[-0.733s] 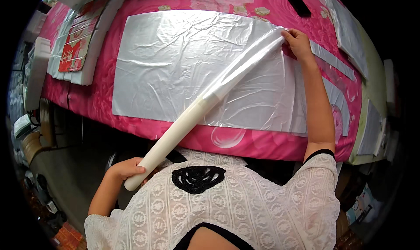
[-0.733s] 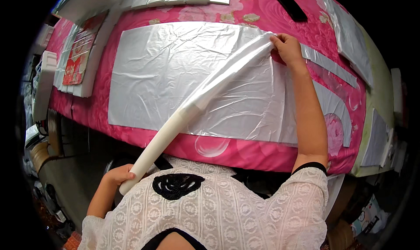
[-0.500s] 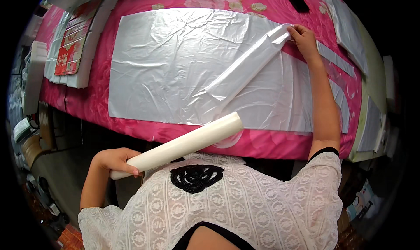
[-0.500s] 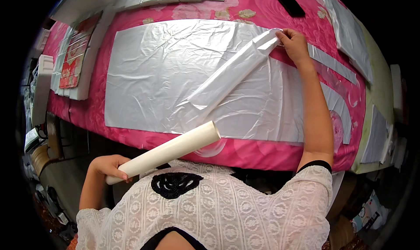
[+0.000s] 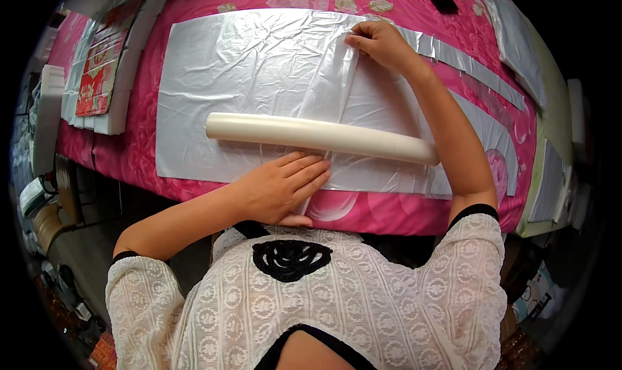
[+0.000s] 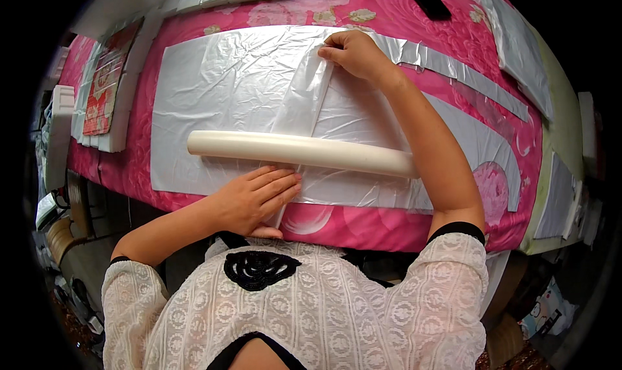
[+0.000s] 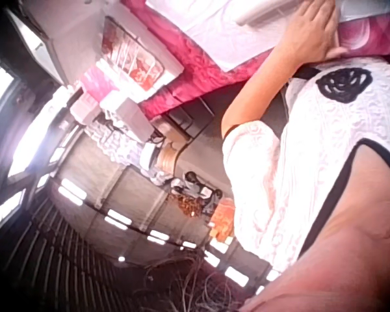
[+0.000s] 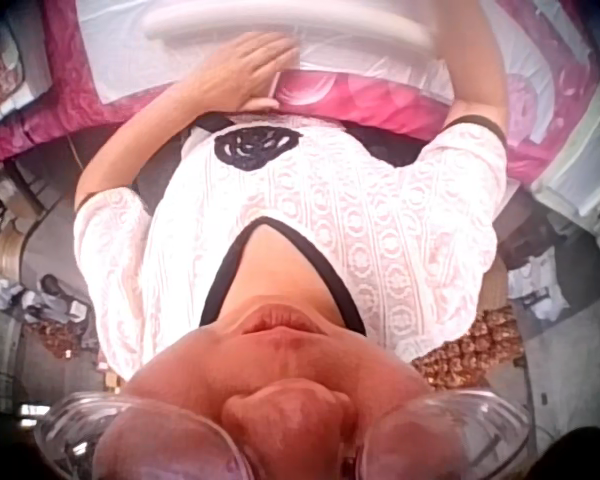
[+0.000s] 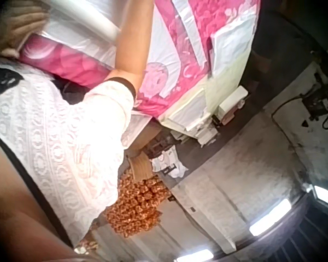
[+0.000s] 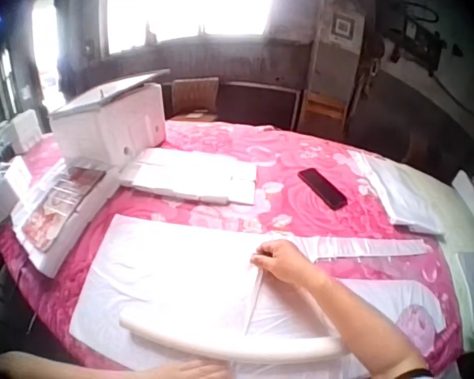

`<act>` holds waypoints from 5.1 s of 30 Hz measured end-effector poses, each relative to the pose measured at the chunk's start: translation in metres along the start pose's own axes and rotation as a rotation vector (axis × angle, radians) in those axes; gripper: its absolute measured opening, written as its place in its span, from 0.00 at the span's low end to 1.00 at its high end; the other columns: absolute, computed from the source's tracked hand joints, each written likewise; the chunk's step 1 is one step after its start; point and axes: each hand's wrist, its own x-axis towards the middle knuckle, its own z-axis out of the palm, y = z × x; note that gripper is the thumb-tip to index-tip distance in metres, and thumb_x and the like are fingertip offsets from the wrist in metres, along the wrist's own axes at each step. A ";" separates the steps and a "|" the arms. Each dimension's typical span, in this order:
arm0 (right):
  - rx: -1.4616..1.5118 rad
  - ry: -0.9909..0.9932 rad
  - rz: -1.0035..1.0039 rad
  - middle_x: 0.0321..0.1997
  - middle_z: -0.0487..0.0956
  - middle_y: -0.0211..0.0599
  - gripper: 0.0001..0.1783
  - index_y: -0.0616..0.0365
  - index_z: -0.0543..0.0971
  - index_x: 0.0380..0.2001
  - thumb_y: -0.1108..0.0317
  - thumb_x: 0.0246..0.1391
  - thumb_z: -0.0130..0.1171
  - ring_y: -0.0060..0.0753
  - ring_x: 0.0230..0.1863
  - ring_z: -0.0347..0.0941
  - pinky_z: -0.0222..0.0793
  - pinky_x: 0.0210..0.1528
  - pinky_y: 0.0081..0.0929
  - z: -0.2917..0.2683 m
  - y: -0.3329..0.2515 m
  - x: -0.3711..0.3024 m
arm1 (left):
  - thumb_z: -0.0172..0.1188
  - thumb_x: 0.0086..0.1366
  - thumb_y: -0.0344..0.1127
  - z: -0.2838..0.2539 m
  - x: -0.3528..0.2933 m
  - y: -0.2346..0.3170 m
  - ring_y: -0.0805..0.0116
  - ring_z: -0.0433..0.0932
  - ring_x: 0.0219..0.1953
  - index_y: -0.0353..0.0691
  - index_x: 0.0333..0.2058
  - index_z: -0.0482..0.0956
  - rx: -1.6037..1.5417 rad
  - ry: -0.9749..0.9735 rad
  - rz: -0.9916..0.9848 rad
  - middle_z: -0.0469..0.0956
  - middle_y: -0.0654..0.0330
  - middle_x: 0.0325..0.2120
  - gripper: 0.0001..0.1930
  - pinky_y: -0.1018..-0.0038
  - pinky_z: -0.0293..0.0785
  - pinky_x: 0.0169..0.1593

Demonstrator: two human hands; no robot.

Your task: The person wraps small rectangular items in clear plastic film on a pink floral tablecloth. They unroll film, place an item, fold the film around it, and set the wrapped item aside, repeating this process for multiple items.

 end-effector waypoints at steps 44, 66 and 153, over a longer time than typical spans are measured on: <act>-0.284 0.159 -0.542 0.46 0.75 0.39 0.22 0.61 0.76 0.42 0.78 0.37 0.57 0.42 0.47 0.70 0.68 0.49 0.33 0.116 -0.042 -0.155 | 0.64 0.52 0.44 0.004 -0.033 0.014 0.58 0.72 0.52 0.34 0.46 0.72 -0.465 0.537 -0.029 0.74 0.53 0.48 0.26 0.64 0.69 0.54; 0.186 0.035 0.425 0.21 0.78 0.40 0.13 0.63 0.79 0.33 0.66 0.46 0.60 0.36 0.25 0.75 0.69 0.31 0.29 0.076 -0.056 -0.114 | 0.51 0.60 0.39 0.006 0.022 -0.008 0.52 0.50 0.66 0.31 0.61 0.54 0.025 0.283 -0.442 0.53 0.47 0.63 0.32 0.59 0.46 0.66; 0.147 0.123 -0.380 0.30 0.76 0.28 0.06 0.60 0.79 0.29 0.71 0.48 0.64 0.26 0.34 0.69 0.64 0.37 0.22 0.064 -0.063 -0.061 | 0.65 0.45 0.26 -0.022 -0.090 0.044 0.59 0.77 0.40 0.37 0.44 0.75 -0.238 0.696 -0.801 0.78 0.53 0.40 0.23 0.71 0.72 0.42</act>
